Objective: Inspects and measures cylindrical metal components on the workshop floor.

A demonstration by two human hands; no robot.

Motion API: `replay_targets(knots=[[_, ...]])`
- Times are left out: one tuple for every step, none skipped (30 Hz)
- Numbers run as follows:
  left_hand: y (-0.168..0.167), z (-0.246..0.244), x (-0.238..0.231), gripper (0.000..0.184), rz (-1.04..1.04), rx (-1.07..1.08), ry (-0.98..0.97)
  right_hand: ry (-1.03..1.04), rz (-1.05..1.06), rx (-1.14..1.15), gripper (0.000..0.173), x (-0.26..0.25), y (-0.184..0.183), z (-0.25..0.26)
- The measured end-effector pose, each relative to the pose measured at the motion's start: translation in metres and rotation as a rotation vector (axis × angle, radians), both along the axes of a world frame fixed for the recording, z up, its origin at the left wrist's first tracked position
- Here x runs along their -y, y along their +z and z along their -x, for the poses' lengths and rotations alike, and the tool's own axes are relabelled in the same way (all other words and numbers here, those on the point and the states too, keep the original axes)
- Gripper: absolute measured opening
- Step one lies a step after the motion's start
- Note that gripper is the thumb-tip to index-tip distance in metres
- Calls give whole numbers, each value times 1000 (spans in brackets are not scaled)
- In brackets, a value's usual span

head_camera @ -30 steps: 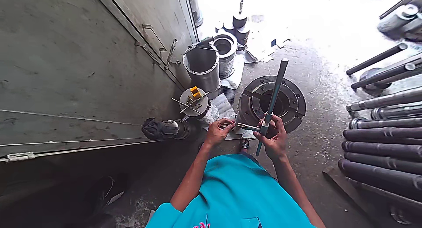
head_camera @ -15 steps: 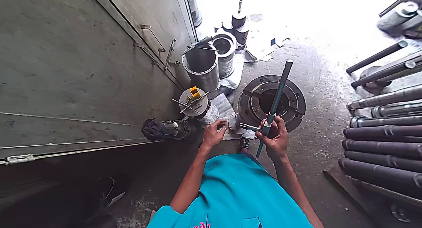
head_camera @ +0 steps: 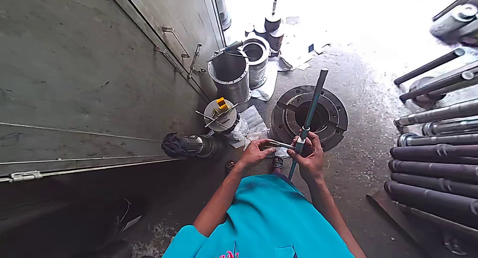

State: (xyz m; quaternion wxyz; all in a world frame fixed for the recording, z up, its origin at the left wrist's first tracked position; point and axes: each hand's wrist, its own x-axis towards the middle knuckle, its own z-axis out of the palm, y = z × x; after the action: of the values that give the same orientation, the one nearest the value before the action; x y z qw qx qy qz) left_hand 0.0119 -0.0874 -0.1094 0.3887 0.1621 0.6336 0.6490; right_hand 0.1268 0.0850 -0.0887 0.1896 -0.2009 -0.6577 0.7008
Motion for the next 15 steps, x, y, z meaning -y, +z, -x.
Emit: replay_targets(knots=[[-1,-2,-2,26,-60,81,18,8,0,-8,78,0,-1,-1],[-4,-4,-4,25,-103,154,36,20,1,-14,78,0,-2,-1],[-6,-5,-4,25,-127,208,47,31,6,-22,78,-1,-2,-2],[-8,-6,-4,24,-143,246,52,44,11,-33,79,-1,-2,-3],[-9,-7,-4,23,-162,273,54,51,9,-41,79,-1,-2,-4],[-10,-7,-2,22,-176,289,55,54,10,-45,79,-1,-3,-5],[-11,-6,-1,21,-184,297,62,56,10,-44,79,-1,-3,-5],[-11,-6,0,20,-187,305,70,55,8,-41,79,0,-3,-5],[-11,-5,1,19,-186,314,82,54,8,-37,79,0,-3,-5],[-11,-5,3,19,-182,322,96,49,8,-35,78,0,-3,-6],[-12,-4,4,20,-180,330,108,45,8,-33,78,0,-4,-6],[-12,-3,6,19,-179,335,120,40,11,-33,78,-1,-4,-6],[-12,-2,8,17,-174,335,138,37,15,-31,78,-2,-5,-6],[-12,-2,11,16,-171,332,159,32,14,-24,78,-3,-7,-7],[-13,-1,13,17,-171,328,179,24,3,-10,78,-4,-7,-8]])
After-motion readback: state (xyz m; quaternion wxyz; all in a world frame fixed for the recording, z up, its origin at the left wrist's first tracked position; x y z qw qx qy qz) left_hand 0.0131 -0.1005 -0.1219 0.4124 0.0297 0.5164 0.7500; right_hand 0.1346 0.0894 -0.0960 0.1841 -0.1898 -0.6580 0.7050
